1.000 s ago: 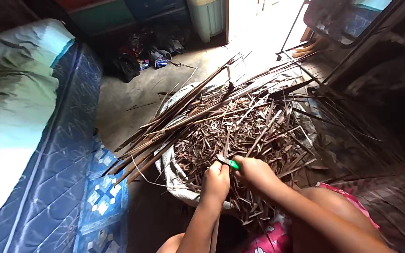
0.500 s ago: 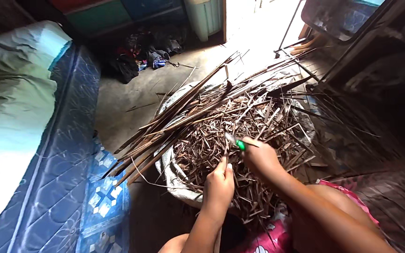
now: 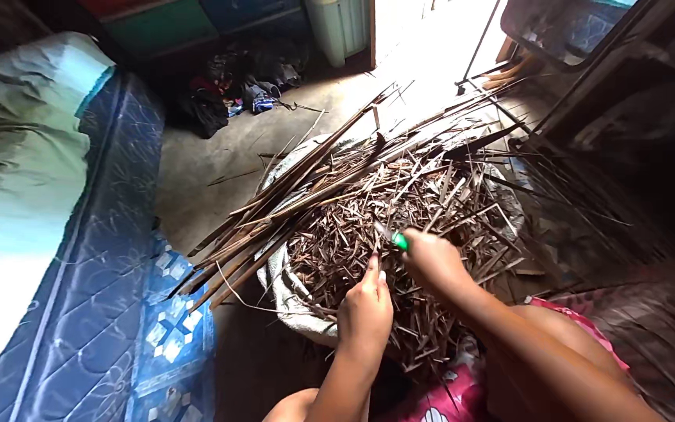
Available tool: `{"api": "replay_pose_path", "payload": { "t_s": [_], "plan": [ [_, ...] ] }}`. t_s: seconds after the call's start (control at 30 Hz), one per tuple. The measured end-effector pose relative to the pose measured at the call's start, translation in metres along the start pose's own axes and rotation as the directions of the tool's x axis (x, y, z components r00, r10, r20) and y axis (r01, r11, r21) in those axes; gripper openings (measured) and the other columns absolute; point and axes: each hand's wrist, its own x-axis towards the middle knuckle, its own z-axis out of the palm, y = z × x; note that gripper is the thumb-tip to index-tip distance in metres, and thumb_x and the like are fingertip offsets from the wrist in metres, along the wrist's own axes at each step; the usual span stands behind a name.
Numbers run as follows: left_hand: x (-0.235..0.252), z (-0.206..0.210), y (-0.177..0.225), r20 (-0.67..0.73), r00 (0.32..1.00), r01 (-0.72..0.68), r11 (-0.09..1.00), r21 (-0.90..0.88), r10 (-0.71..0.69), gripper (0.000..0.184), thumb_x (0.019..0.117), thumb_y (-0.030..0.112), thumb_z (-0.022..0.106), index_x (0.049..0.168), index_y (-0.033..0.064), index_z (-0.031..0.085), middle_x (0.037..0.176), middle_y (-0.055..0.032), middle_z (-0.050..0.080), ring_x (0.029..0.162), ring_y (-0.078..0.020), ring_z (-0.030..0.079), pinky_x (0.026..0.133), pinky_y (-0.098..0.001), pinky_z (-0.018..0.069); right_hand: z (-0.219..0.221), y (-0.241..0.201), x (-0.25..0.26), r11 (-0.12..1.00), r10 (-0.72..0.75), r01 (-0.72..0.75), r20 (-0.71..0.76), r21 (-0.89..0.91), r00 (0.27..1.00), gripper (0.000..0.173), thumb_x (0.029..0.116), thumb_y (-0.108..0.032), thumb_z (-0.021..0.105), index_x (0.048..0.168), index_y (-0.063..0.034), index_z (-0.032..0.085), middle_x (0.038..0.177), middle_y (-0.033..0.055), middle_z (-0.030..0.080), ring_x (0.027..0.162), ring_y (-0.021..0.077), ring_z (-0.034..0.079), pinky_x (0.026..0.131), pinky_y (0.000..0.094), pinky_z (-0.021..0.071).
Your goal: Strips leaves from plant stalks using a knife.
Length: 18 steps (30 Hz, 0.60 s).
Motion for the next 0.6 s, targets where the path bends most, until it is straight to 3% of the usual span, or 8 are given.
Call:
{"api": "replay_pose_path", "payload": {
  "t_s": [0.1,0.2,0.3,0.37,0.47,0.5,0.53,0.6],
  "plan": [
    [0.000,-0.003,0.002,-0.014,1.000,0.028,0.999,0.046,-0.027,0.037,0.1085,0.019,0.044,0.135,0.0030,0.065,0.104,-0.0196,0.075,0.094,-0.0374,0.073,0.082,-0.0577,0.0555,0.016,-0.010,-0.015,0.996,-0.081,0.085,0.095,-0.039,0.992,0.027,0.1062,-0.022,0.050,0.119,-0.0032,0.064,0.114,0.0204,0.070,0.112,0.0387,0.068,0.088,0.0581,0.0523],
    [-0.004,0.002,0.003,-0.040,0.999,-0.025,0.997,0.069,0.028,0.042,0.1090,0.021,0.046,0.149,0.0112,0.056,0.110,-0.0164,0.076,0.090,-0.0361,0.075,0.080,-0.0561,0.0574,0.009,-0.002,0.005,0.997,0.014,-0.015,-0.012,-0.070,1.000,0.028,0.1069,-0.019,0.048,0.123,-0.0024,0.063,0.117,0.0219,0.070,0.113,0.0404,0.068,0.088,0.0587,0.0528],
    [-0.006,0.005,0.003,-0.079,0.993,-0.086,0.995,0.049,0.089,0.043,0.1082,0.020,0.047,0.150,0.0132,0.055,0.104,-0.0156,0.077,0.082,-0.0341,0.075,0.076,-0.0542,0.0581,-0.011,0.019,0.030,0.987,0.159,-0.161,-0.106,-0.009,0.982,0.028,0.1059,-0.017,0.048,0.126,-0.0039,0.063,0.123,0.0210,0.068,0.118,0.0393,0.066,0.091,0.0594,0.0515],
    [-0.004,0.004,-0.001,-0.077,0.993,-0.088,0.996,0.004,0.088,0.043,0.1080,0.020,0.047,0.149,0.0126,0.056,0.103,-0.0147,0.076,0.080,-0.0314,0.073,0.076,-0.0531,0.0574,-0.017,0.019,0.024,0.989,0.144,-0.142,-0.081,0.028,0.986,0.028,0.1062,-0.020,0.050,0.125,-0.0044,0.063,0.123,0.0210,0.068,0.118,0.0387,0.065,0.092,0.0596,0.0505],
    [0.001,-0.005,-0.005,0.016,1.000,-0.024,0.989,-0.149,0.027,0.043,0.1092,0.020,0.047,0.148,0.0036,0.054,0.130,-0.0165,0.069,0.104,-0.0286,0.073,0.094,-0.0496,0.0546,-0.003,0.001,-0.003,1.000,-0.019,0.019,0.027,0.012,0.999,0.027,0.1056,-0.022,0.051,0.121,-0.0034,0.065,0.115,0.0223,0.070,0.112,0.0406,0.067,0.089,0.0608,0.0511],
    [0.003,-0.008,-0.006,0.034,0.999,0.003,0.979,-0.206,0.004,0.042,0.1091,0.021,0.048,0.146,0.0013,0.055,0.123,-0.0145,0.072,0.094,-0.0215,0.073,0.087,-0.0421,0.0565,0.003,-0.003,-0.008,0.998,-0.060,0.060,0.037,-0.008,0.998,0.027,0.1055,-0.022,0.051,0.118,-0.0036,0.065,0.112,0.0212,0.071,0.111,0.0397,0.068,0.088,0.0597,0.0516],
    [0.005,-0.007,-0.009,0.045,0.999,0.023,0.956,-0.291,-0.010,0.042,0.1089,0.021,0.048,0.144,-0.0001,0.056,0.103,-0.0101,0.072,0.068,-0.0118,0.061,0.066,-0.0317,0.0526,0.007,-0.003,-0.010,0.996,-0.087,0.088,0.023,-0.025,0.996,0.026,0.1053,-0.022,0.051,0.117,-0.0034,0.065,0.110,0.0207,0.071,0.109,0.0394,0.069,0.086,0.0591,0.0521],
    [0.007,-0.008,-0.011,0.084,0.996,0.056,0.878,-0.476,-0.018,0.041,0.1086,0.019,0.048,0.144,-0.0013,0.055,0.073,-0.0024,0.061,0.046,-0.0038,0.043,0.046,-0.0224,0.0408,0.007,0.000,-0.007,0.992,-0.117,0.115,-0.042,-0.051,0.992,0.025,0.1050,-0.020,0.051,0.118,-0.0029,0.064,0.109,0.0206,0.072,0.108,0.0397,0.069,0.085,0.0585,0.0521]
  ]
}}
